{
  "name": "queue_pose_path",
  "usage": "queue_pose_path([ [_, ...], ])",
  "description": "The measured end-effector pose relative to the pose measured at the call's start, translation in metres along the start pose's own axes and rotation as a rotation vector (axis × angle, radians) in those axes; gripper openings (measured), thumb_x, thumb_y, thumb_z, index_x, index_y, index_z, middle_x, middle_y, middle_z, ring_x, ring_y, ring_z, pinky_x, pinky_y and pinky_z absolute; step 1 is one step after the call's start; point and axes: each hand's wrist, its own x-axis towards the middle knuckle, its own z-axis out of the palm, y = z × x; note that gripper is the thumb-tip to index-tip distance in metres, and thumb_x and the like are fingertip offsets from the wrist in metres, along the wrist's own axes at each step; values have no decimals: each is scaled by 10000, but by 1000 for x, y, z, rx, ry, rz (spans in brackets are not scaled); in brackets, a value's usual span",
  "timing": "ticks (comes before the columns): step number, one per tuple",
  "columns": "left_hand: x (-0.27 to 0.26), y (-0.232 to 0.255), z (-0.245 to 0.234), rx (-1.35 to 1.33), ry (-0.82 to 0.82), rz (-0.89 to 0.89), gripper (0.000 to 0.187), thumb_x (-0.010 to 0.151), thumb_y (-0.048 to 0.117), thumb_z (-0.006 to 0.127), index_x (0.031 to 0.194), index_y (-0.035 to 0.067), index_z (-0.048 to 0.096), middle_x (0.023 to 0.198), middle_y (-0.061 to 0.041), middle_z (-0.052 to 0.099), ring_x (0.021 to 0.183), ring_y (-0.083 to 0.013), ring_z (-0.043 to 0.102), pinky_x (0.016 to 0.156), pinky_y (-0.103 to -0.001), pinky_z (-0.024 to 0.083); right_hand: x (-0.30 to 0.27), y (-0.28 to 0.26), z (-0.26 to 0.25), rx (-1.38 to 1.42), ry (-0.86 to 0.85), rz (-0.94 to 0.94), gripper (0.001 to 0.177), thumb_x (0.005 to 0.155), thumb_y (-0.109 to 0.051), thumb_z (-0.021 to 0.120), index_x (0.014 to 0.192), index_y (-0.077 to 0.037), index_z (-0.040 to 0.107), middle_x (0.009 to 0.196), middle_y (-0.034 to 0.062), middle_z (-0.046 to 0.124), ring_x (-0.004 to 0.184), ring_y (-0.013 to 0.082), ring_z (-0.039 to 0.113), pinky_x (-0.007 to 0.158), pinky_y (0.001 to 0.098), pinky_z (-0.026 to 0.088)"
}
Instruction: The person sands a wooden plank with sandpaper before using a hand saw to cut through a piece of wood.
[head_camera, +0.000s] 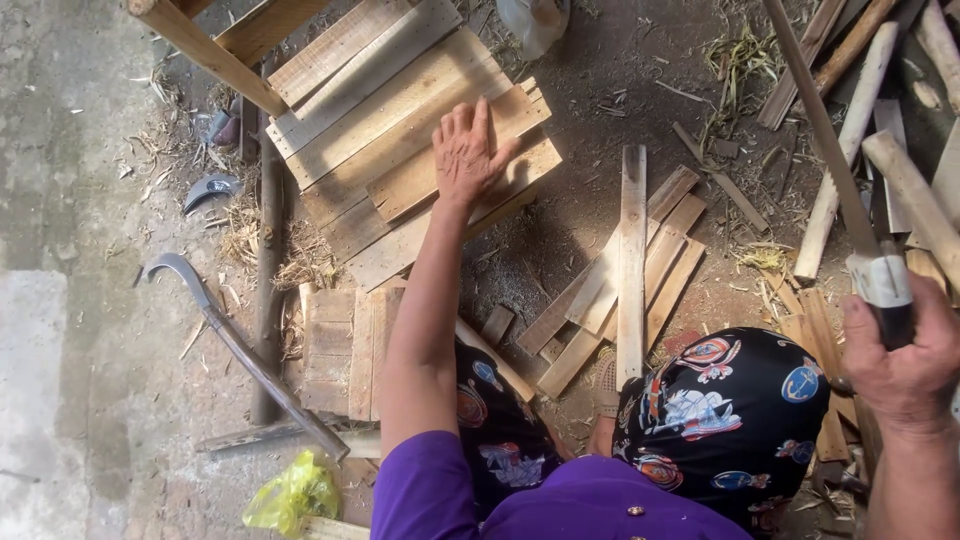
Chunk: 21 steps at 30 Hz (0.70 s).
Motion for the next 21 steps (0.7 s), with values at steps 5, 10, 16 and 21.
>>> queue_pose_path([
  [5, -1, 7, -21, -5, 61, 22, 807, 863, 643, 727, 1417, 126, 450, 1192, -103, 470, 1070, -272, 442, 904, -411, 402, 31, -105, -13, 9, -37, 10, 208, 1071, 88, 704, 1229, 196, 623, 830, 180, 557, 597, 244, 461, 520, 359, 370],
  [10, 2, 7, -25, 4, 71, 90, 742, 853, 584, 752, 1332, 87, 480, 1159, -113, 469, 1035, -275, 430, 849, -404, 392, 44, -169, 19, 154, -71, 75, 377, 939, 94, 625, 1294, 213, 578, 640, 129, 524, 400, 174, 406, 296, 306, 316],
  [16, 6, -6, -31, -36, 66, 119, 690, 820, 523, 812, 1252, 82, 501, 1178, -124, 492, 1041, -287, 439, 866, -411, 394, 42, -169, 106, 262, -73, 17, 434, 977, 38, 599, 1392, 130, 515, 798, 131, 547, 472, 149, 464, 282, 259, 375],
  [21, -2, -17, -41, -100, 7, 109, 667, 812, 501, 829, 1270, 116, 533, 1125, -89, 494, 1019, -270, 435, 899, -408, 387, 39, -151, 159, 226, -20, -9, 374, 984, -32, 626, 1311, 136, 555, 844, 154, 624, 553, 191, 551, 399, 286, 459],
])
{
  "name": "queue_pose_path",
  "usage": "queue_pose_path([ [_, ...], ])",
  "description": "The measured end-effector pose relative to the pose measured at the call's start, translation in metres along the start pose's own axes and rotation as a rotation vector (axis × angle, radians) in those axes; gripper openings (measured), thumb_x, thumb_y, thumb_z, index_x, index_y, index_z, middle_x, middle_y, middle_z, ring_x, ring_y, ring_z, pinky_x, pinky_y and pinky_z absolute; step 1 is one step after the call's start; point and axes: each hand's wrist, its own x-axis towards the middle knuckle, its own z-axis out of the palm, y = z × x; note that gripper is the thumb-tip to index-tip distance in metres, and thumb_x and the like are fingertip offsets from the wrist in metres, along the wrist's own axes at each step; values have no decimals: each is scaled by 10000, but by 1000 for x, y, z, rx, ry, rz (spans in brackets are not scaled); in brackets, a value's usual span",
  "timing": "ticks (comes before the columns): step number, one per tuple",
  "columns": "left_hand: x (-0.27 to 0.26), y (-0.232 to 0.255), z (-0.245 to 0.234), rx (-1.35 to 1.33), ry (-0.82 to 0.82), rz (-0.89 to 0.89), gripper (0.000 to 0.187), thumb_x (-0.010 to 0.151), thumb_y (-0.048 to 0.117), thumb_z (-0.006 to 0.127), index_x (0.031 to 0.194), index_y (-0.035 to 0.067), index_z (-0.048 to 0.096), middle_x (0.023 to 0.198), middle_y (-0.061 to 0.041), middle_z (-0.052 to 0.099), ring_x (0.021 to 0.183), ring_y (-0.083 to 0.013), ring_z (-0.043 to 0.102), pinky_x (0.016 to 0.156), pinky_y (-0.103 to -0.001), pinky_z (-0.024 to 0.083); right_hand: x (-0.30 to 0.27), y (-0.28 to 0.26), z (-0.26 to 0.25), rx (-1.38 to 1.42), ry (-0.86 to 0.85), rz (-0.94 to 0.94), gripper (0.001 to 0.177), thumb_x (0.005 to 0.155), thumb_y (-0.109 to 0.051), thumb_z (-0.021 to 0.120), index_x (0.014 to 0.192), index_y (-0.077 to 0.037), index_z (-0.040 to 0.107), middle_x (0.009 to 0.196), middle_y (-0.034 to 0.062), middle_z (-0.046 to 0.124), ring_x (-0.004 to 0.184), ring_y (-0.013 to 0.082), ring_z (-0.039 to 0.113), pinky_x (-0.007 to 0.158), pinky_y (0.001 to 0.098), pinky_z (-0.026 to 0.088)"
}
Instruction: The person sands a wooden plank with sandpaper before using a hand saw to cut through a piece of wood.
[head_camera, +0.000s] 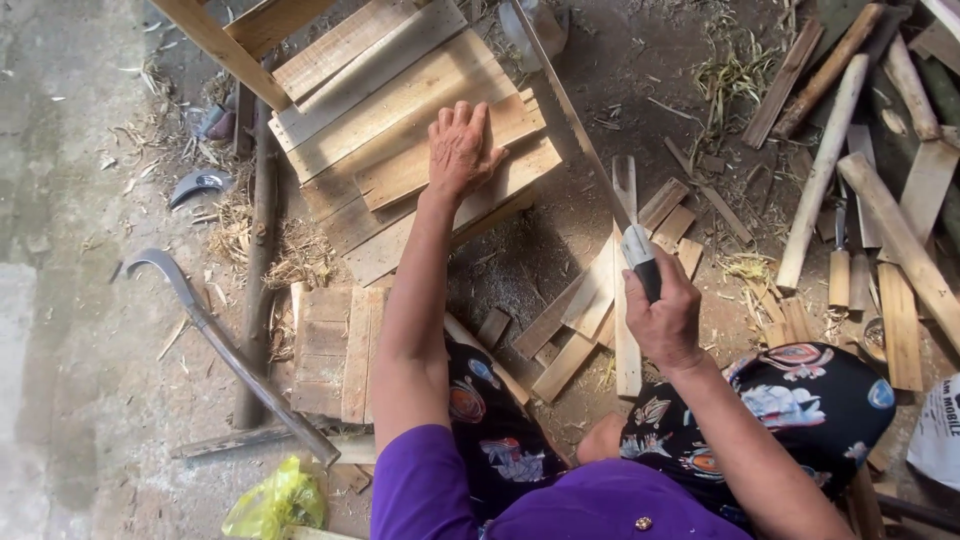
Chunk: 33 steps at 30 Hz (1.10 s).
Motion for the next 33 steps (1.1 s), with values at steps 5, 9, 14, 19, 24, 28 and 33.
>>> queue_pose_path([
  [5, 7, 0, -14, -92, 5, -36, 722, 786, 459, 839, 1344, 150, 502, 1170, -60, 485, 1096, -279, 457, 930, -439, 403, -7, 38, 21, 11, 64, 41, 363, 974, -79, 666, 1293, 82, 602, 861, 163, 619, 672, 291, 610, 513, 366, 484],
  [9, 11, 3, -29, -149, -47, -98, 723, 795, 398, 836, 1376, 133, 497, 1181, -71, 499, 1130, -317, 495, 929, -496, 452, -12, 49, 27, 34, 107, 64, 383, 970, -115, 718, 1310, 41, 640, 928, 195, 643, 807, 384, 684, 622, 434, 511],
  [14, 12, 3, -14, -140, -42, -131, 754, 793, 562, 766, 1386, 171, 512, 1176, -48, 468, 1134, -295, 490, 983, -508, 450, -13, 62, 43, 67, 97, 85, 399, 967, -135, 719, 1333, 6, 647, 932, 169, 639, 817, 352, 684, 640, 403, 511],
  [19, 16, 1, 3, -208, 49, -245, 499, 957, 646, 600, 1260, 253, 648, 1101, -28, 474, 1119, -312, 525, 996, -514, 474, -9, 66, 65, 95, 113, 63, 371, 959, -127, 718, 1296, 16, 654, 909, 178, 625, 807, 390, 679, 658, 416, 519],
  [24, 14, 10, -4, -104, 97, -287, 340, 952, 524, 641, 1222, 318, 657, 1081, 5, 466, 1105, -273, 524, 1010, -472, 476, 6, 60, 75, 102, 112, 25, 365, 956, -120, 711, 1299, -5, 662, 911, 156, 617, 824, 373, 682, 674, 407, 529],
  [28, 16, 11, 11, -5, 141, -223, 440, 942, 441, 689, 1341, 292, 581, 1173, -8, 474, 1154, -271, 506, 1067, -488, 458, 4, 67, 84, 130, 108, 22, 364, 960, -118, 704, 1300, 1, 650, 902, 174, 604, 803, 395, 668, 654, 434, 515],
  [33, 26, 4, 31, -56, 120, -157, 222, 963, 290, 608, 1173, 226, 640, 1147, -32, 556, 1072, -292, 592, 911, -490, 557, 2, 75, 89, 130, 91, 46, 375, 958, -134, 695, 1312, -23, 640, 912, 157, 612, 829, 392, 680, 663, 437, 534],
])
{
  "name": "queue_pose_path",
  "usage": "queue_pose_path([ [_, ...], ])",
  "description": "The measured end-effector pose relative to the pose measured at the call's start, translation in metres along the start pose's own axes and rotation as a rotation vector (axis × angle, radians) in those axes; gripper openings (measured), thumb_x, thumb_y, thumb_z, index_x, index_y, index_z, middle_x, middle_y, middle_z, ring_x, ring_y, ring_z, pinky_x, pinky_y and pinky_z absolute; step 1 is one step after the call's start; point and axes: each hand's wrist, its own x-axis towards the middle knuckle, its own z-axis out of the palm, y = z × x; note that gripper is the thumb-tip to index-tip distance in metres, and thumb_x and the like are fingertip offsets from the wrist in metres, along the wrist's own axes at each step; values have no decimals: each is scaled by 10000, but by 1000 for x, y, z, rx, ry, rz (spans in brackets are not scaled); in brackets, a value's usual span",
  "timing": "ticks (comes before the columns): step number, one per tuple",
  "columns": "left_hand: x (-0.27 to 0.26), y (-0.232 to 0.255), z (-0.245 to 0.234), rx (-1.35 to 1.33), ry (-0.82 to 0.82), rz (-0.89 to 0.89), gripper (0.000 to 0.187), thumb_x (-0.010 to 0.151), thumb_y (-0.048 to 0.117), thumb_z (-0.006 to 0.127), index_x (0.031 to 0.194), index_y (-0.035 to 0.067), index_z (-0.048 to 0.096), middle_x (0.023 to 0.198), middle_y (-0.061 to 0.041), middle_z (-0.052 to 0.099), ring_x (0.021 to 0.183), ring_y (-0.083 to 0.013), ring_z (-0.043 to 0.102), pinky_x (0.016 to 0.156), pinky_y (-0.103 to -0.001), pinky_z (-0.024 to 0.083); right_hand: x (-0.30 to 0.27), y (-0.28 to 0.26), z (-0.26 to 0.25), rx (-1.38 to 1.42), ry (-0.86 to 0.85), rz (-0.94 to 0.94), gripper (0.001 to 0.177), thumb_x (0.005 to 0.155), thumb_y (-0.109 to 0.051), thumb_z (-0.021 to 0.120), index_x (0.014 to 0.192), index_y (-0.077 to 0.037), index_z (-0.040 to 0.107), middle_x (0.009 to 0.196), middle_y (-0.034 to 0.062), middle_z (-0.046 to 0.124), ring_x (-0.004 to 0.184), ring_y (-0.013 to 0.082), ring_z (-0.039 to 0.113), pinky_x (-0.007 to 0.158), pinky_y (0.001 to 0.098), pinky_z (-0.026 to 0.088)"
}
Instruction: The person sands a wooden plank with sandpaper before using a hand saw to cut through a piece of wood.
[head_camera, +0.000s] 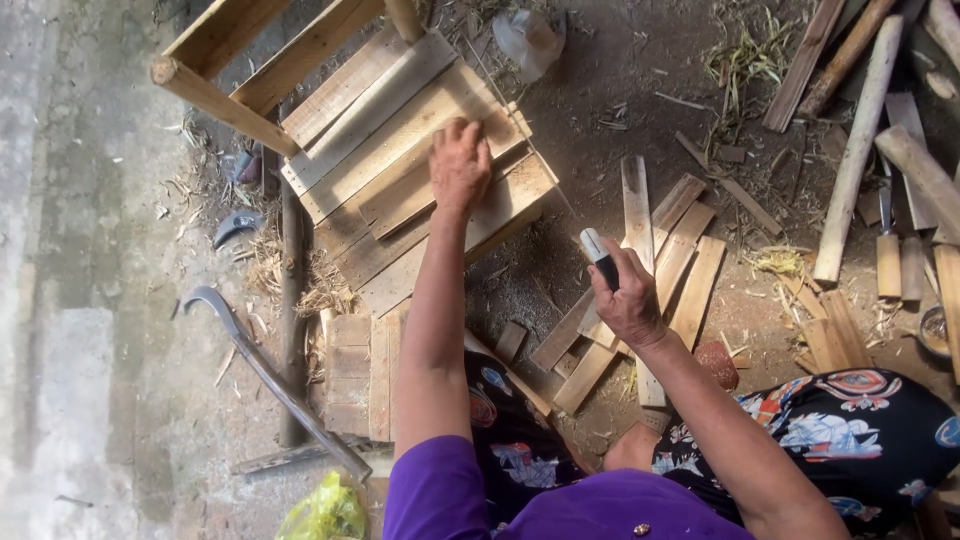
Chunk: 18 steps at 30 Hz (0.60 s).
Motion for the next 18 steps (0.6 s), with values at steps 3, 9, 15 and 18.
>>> queue_pose_path([
  [3, -2, 5, -19, -113, 3, -137, 271, 949, 490, 629, 1105, 275, 681, 1079, -11, 552, 1027, -310, 609, 856, -501, 565, 5, -18, -7, 58, 2, 46, 392, 952, -120, 698, 1330, -37, 635, 943, 160, 623, 861, 399, 684, 689, 444, 545],
  [9, 11, -1, 16, -145, -17, -401, 167, 905, 487, 587, 951, 368, 694, 982, -5, 622, 1005, -311, 665, 879, -514, 570, 14, -30, -17, 47, -55, 81, 397, 961, -123, 665, 1343, -37, 600, 902, 157, 592, 805, 393, 680, 634, 453, 560],
  [15, 11, 33, -16, 90, -44, -288, 142, 963, 453, 519, 1004, 320, 550, 1013, 32, 526, 1069, -258, 579, 901, -498, 533, 3, -17, -8, 79, -102, 156, 438, 971, -133, 656, 1393, -70, 559, 937, 156, 592, 838, 393, 695, 638, 452, 575],
  [18, 11, 37, -20, 64, -16, -247, 177, 981, 466, 513, 996, 290, 533, 994, -7, 535, 1062, -294, 579, 918, -505, 518, 3, -18, -11, 90, -118, 174, 426, 974, -135, 651, 1386, -70, 567, 951, 161, 610, 850, 386, 699, 644, 458, 580],
])
